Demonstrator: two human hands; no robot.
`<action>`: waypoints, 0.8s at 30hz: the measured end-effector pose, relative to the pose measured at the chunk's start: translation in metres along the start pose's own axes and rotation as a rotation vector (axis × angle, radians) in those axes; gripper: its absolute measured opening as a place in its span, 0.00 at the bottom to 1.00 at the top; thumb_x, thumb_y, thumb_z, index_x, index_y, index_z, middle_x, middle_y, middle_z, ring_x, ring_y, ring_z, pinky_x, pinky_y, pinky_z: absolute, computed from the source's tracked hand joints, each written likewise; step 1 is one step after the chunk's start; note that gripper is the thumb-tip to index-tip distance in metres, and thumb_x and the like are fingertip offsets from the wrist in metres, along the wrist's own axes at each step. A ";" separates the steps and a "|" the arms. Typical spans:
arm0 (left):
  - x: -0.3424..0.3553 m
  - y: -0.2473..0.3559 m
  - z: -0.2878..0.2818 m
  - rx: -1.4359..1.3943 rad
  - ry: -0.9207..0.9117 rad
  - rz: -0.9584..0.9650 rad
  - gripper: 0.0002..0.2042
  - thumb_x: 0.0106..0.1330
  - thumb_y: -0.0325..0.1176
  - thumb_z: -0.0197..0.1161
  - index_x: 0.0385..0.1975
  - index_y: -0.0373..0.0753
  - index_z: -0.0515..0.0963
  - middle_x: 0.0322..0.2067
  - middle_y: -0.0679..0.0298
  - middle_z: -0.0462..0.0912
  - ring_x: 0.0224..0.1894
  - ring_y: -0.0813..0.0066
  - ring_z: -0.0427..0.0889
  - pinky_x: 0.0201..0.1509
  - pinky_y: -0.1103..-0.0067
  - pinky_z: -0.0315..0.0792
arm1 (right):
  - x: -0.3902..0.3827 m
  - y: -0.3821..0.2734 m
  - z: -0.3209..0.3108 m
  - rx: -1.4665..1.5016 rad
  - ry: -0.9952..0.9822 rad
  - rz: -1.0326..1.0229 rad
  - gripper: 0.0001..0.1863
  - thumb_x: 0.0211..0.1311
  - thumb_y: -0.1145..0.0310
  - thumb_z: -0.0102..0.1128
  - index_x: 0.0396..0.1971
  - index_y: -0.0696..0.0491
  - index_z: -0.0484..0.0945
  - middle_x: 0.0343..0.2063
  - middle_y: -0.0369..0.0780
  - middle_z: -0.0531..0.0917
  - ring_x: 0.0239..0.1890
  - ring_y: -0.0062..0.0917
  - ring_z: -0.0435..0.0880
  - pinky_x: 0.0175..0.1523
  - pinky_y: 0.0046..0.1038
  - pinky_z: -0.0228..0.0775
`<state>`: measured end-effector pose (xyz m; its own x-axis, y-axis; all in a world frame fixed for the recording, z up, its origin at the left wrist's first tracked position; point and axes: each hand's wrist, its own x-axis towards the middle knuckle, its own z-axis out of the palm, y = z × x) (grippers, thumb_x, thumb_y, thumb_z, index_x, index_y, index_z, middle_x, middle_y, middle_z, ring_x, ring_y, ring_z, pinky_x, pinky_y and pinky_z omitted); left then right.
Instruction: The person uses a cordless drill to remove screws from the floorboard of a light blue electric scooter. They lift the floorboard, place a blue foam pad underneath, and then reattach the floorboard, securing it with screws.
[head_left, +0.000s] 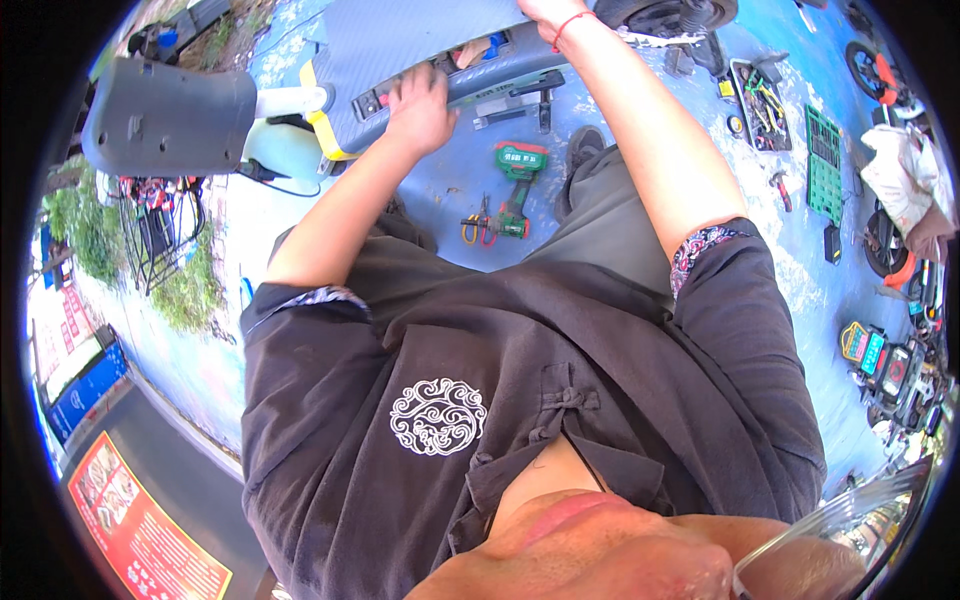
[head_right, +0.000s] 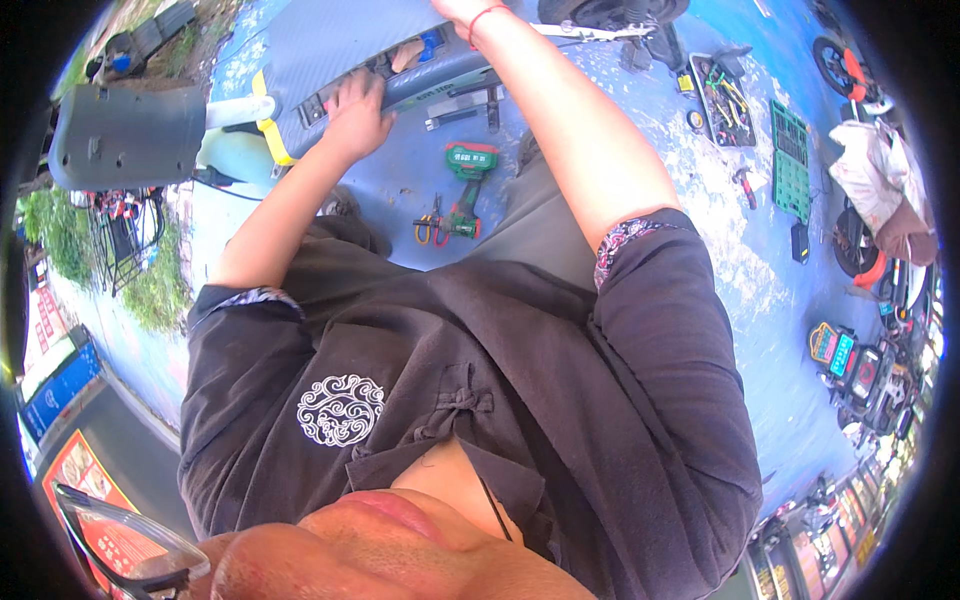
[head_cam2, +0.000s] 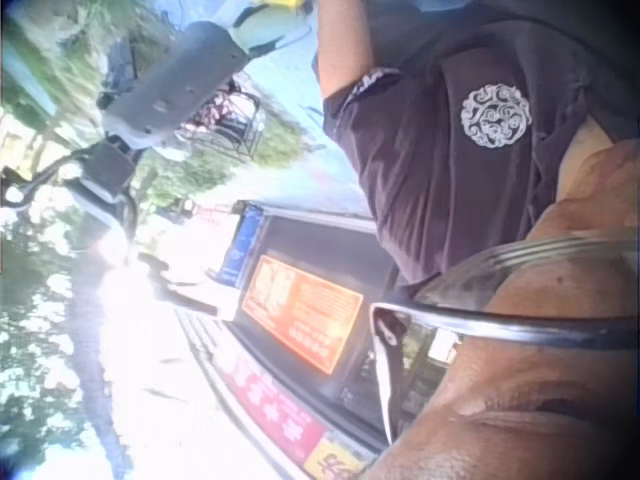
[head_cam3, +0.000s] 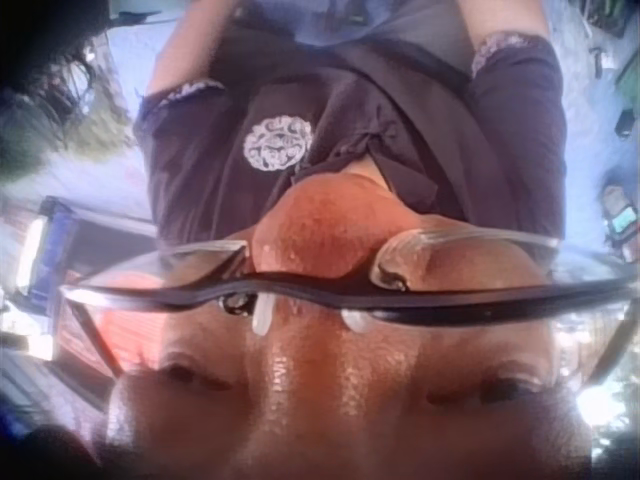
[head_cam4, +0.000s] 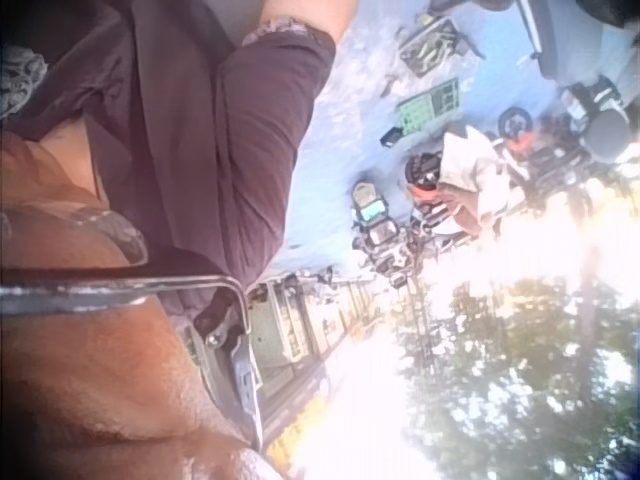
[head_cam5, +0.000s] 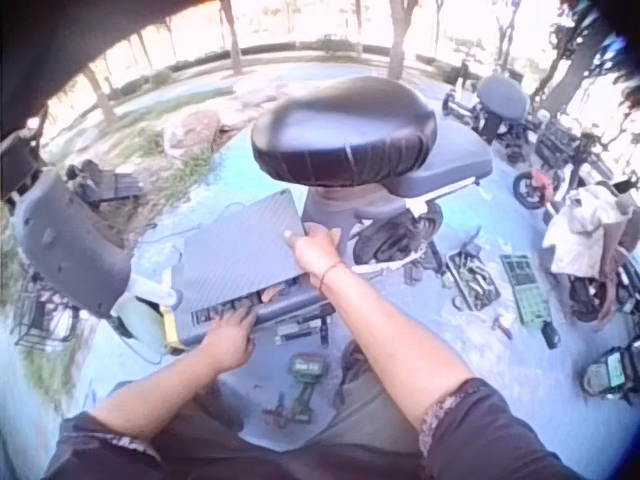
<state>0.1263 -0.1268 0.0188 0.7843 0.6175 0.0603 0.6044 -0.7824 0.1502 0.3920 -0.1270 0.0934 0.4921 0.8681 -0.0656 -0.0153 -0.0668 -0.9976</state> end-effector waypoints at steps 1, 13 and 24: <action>-0.012 -0.005 -0.013 -0.016 -0.109 0.062 0.24 0.64 0.40 0.67 0.59 0.38 0.76 0.56 0.51 0.76 0.60 0.50 0.75 0.65 0.54 0.67 | 0.001 0.008 0.003 -0.015 0.028 -0.002 0.20 0.63 0.64 0.66 0.48 0.65 0.83 0.38 0.46 0.88 0.41 0.33 0.86 0.48 0.35 0.76; -0.031 -0.015 -0.024 -0.025 0.194 -0.313 0.42 0.62 0.43 0.70 0.75 0.41 0.59 0.72 0.38 0.58 0.74 0.38 0.57 0.77 0.51 0.54 | 0.002 0.060 0.034 -0.076 -0.059 0.133 0.22 0.66 0.65 0.67 0.52 0.68 0.81 0.44 0.47 0.88 0.45 0.29 0.85 0.53 0.32 0.74; -0.024 -0.049 0.004 -0.112 0.122 -0.378 0.40 0.68 0.52 0.64 0.78 0.49 0.56 0.75 0.39 0.53 0.77 0.39 0.51 0.79 0.51 0.48 | 0.018 0.076 0.045 -0.077 -0.048 0.151 0.19 0.67 0.67 0.67 0.50 0.68 0.82 0.43 0.48 0.88 0.44 0.29 0.85 0.52 0.30 0.75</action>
<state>0.0784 -0.1033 0.0057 0.4832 0.8703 0.0953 0.8227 -0.4886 0.2907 0.3605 -0.0948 0.0152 0.4472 0.8677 -0.2169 -0.0185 -0.2335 -0.9722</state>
